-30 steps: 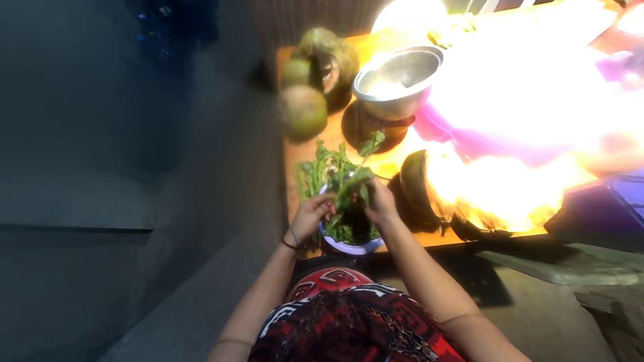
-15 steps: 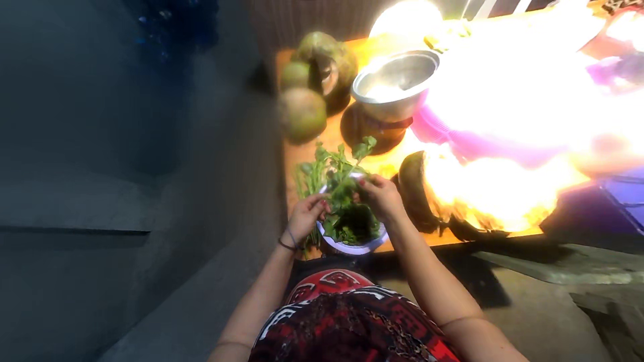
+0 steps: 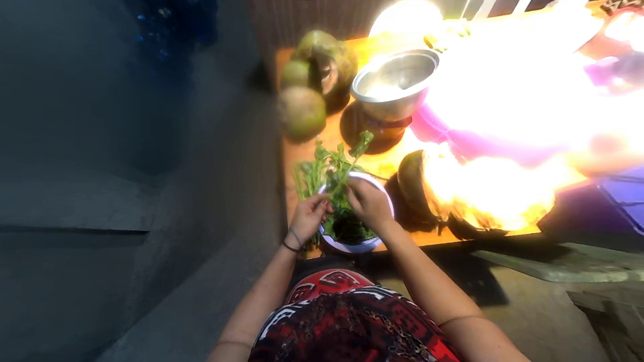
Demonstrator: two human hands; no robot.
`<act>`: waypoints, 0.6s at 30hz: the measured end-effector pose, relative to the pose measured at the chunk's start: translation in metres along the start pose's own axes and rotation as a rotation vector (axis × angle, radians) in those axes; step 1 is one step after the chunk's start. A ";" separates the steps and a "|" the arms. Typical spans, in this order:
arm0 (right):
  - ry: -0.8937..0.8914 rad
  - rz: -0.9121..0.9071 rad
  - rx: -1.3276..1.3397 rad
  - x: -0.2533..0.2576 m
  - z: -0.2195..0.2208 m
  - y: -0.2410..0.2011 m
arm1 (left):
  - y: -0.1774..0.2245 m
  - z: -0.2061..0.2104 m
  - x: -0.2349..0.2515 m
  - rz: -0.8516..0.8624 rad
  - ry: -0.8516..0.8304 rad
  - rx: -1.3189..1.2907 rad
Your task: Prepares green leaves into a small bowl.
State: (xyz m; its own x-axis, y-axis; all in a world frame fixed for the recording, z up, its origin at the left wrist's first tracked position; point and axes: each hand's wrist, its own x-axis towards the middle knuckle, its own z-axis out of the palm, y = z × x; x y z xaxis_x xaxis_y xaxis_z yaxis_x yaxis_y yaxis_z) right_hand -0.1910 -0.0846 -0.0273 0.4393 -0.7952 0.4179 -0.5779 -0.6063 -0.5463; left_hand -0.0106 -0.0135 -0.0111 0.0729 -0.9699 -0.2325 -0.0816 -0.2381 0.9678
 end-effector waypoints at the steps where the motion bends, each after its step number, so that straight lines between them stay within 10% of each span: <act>1: 0.019 -0.018 -0.056 0.000 0.002 0.000 | 0.000 0.001 0.000 -0.001 0.000 -0.003; 10: 0.005 0.719 0.854 0.010 -0.006 -0.016 | -0.001 0.000 0.000 -0.104 -0.107 -0.237; 18: 0.399 0.853 1.069 0.025 -0.018 0.021 | -0.002 -0.023 -0.006 -0.264 -0.268 -0.568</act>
State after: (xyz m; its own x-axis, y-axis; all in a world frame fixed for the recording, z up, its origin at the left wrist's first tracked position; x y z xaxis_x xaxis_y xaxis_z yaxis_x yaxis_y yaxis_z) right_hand -0.2045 -0.1173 -0.0148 -0.0974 -0.9665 -0.2374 0.3045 0.1982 -0.9317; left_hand 0.0121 -0.0062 -0.0098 -0.2361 -0.8795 -0.4132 0.4453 -0.4759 0.7584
